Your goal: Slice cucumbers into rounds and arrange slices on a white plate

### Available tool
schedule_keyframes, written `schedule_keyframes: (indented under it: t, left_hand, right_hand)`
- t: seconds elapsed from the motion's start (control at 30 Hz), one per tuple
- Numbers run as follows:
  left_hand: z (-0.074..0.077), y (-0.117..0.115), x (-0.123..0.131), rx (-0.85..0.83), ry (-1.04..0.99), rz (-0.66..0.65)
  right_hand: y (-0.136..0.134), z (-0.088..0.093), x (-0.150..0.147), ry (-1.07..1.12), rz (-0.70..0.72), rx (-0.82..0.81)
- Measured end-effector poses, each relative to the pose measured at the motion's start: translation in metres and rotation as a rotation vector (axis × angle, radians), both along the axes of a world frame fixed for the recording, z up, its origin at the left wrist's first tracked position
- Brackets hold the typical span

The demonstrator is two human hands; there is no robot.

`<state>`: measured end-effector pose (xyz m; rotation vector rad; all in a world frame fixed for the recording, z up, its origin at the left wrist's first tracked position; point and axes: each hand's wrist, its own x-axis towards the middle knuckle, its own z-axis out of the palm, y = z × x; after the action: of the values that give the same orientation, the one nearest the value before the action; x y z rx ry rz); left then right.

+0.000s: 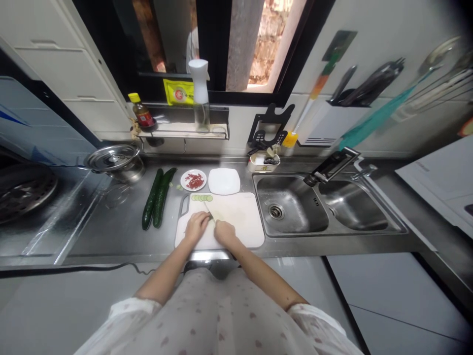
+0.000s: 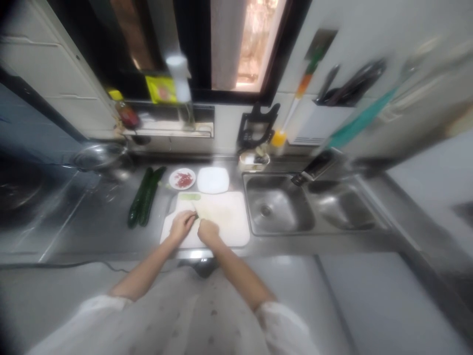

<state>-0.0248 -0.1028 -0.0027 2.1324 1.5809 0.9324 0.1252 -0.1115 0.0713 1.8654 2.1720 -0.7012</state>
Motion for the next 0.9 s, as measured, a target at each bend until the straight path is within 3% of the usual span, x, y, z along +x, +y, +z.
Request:
schedule_keyframes:
  t: [0.4,0.67,0.9]
  left_hand:
    - [-0.004,0.002,-0.002,-0.020,0.016,0.003]
    - [0.001,0.003,0.000,-0.047,0.043,0.060]
    - [0.001,0.001,-0.002,-0.034,-0.003,0.154]
  right_hand:
    - [-0.034,-0.004,0.023,-0.032,0.004,-0.054]
    - [-0.049,0.006,0.039,-0.065,-0.016,-0.078]
    - [-0.042,0.020,0.062,-0.168,-0.053,0.011]
